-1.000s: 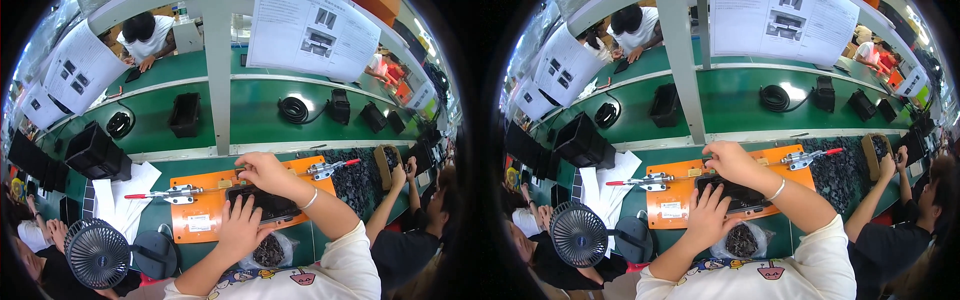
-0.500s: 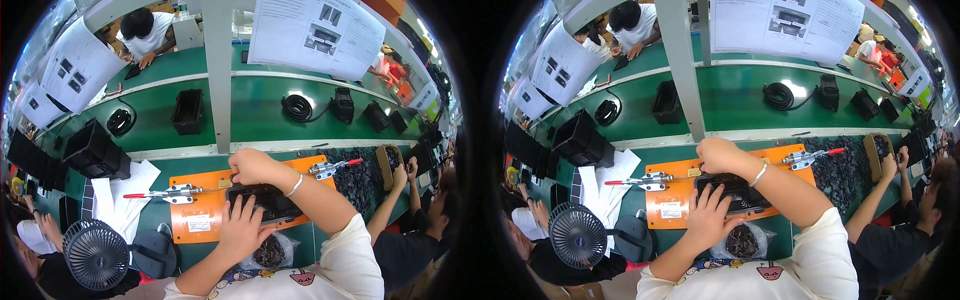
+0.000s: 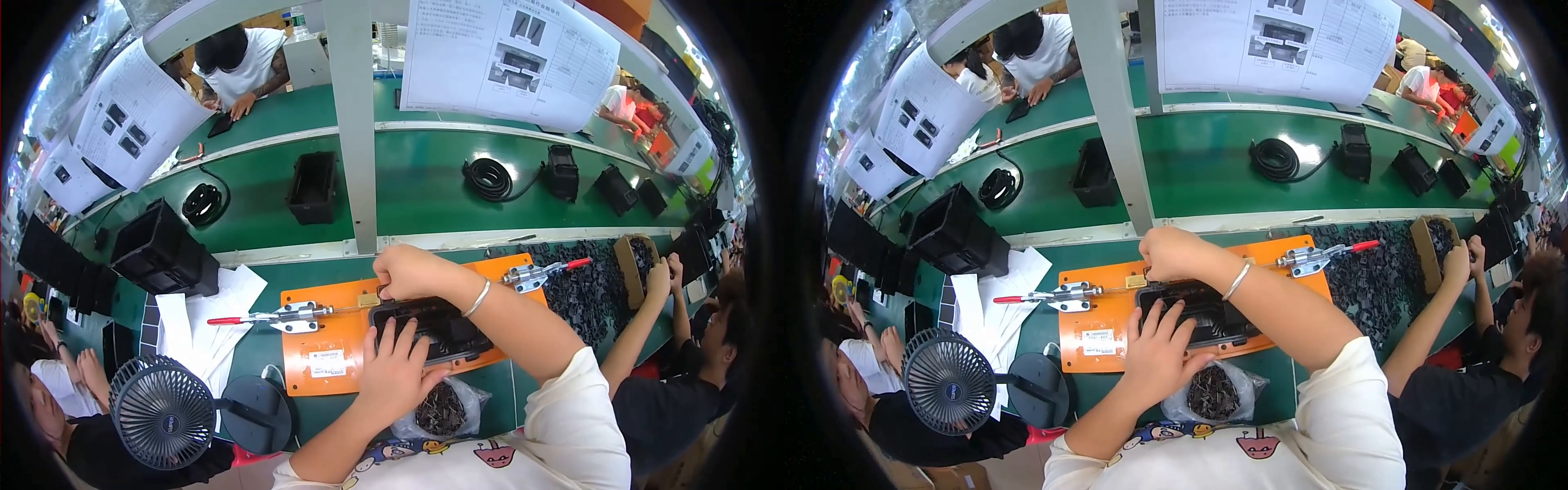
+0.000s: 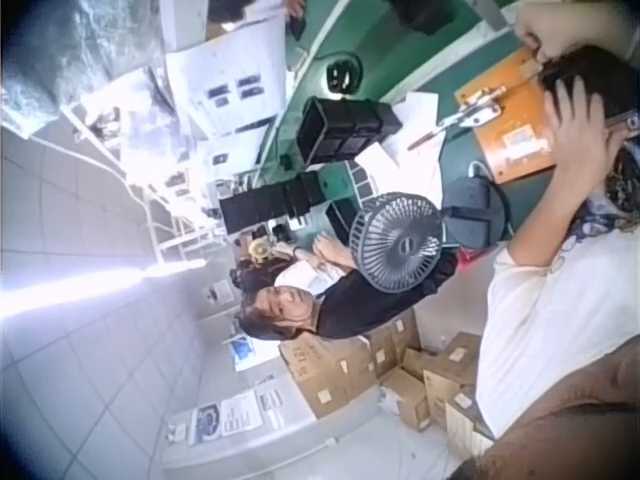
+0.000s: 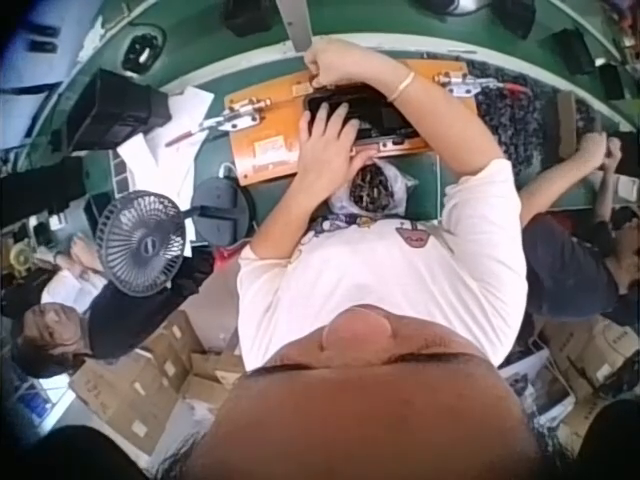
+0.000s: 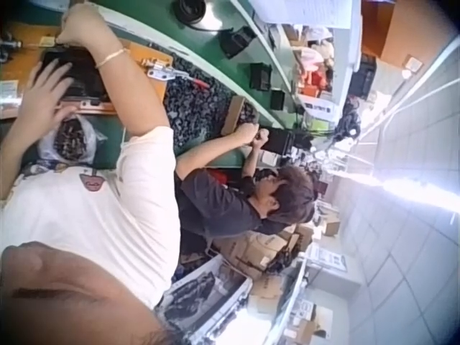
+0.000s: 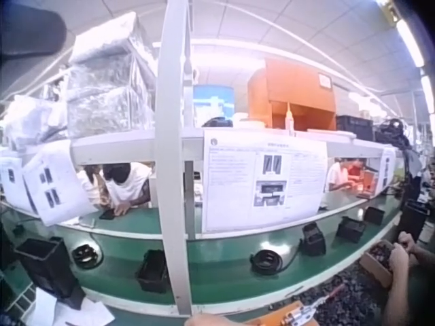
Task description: Assembling small plastic components into a black housing using a specialized workbench jig.
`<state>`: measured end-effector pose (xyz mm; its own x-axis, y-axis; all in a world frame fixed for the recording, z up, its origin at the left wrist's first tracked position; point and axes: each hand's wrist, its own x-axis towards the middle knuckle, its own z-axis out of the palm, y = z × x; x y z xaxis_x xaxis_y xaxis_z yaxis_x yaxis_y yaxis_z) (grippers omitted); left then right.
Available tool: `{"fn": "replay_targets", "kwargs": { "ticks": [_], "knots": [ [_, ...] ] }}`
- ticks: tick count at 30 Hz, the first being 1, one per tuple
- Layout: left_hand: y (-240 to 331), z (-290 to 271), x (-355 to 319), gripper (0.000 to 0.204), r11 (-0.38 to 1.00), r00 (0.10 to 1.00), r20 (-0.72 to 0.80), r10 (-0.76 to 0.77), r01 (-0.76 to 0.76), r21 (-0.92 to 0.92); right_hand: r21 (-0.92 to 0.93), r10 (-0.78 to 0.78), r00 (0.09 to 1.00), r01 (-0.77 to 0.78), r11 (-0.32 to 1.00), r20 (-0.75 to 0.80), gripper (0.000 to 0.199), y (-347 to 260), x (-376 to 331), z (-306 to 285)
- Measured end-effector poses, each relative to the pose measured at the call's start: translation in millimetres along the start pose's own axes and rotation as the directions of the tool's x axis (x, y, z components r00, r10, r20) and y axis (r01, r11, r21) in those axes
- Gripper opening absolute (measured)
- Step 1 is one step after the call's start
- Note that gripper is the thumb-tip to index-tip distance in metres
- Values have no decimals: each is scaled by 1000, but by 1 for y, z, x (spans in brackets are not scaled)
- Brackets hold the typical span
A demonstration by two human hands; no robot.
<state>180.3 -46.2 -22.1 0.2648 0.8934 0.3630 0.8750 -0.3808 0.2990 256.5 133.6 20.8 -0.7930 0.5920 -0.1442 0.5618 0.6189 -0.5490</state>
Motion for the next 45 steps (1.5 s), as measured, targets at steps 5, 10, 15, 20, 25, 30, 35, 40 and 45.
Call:
{"fn": "replay_targets", "kwargs": {
  "ticks": [5,10,15,20,25,30,35,40,45],
  "knots": [
    [2,-1,0,54,1000,1000,-2,1,-1,-14,-14,38,983,-41,999,-180,33,5,-9,5],
    [18,-4,-7,37,967,984,-89,156,-171,-191,192,71,933,-2,981,-354,35,9,-35,1],
    [28,5,-42,20,909,879,304,368,-271,-317,-79,-333,943,334,939,28,14,-36,-138,7],
    [31,30,-41,14,955,844,447,296,-274,-115,-277,12,990,28,960,143,8,-19,-206,101],
    [25,25,-39,10,961,842,466,270,-202,-191,-166,-2,985,-27,986,-173,8,-10,-213,130],
    [17,19,-43,11,937,873,384,300,-194,-292,-169,-41,983,11,986,-178,10,-10,-211,129],
    [11,15,-47,13,902,907,310,285,-143,-408,-157,-90,991,74,985,-101,12,-4,-208,125],
    [6,-20,-37,17,802,935,267,235,-31,-597,-28,-178,974,176,984,-139,10,-2,-211,116],
    [-16,-47,-18,18,796,992,-57,117,-128,-591,126,-286,918,330,936,-275,10,-15,-206,76]
  ]
}}
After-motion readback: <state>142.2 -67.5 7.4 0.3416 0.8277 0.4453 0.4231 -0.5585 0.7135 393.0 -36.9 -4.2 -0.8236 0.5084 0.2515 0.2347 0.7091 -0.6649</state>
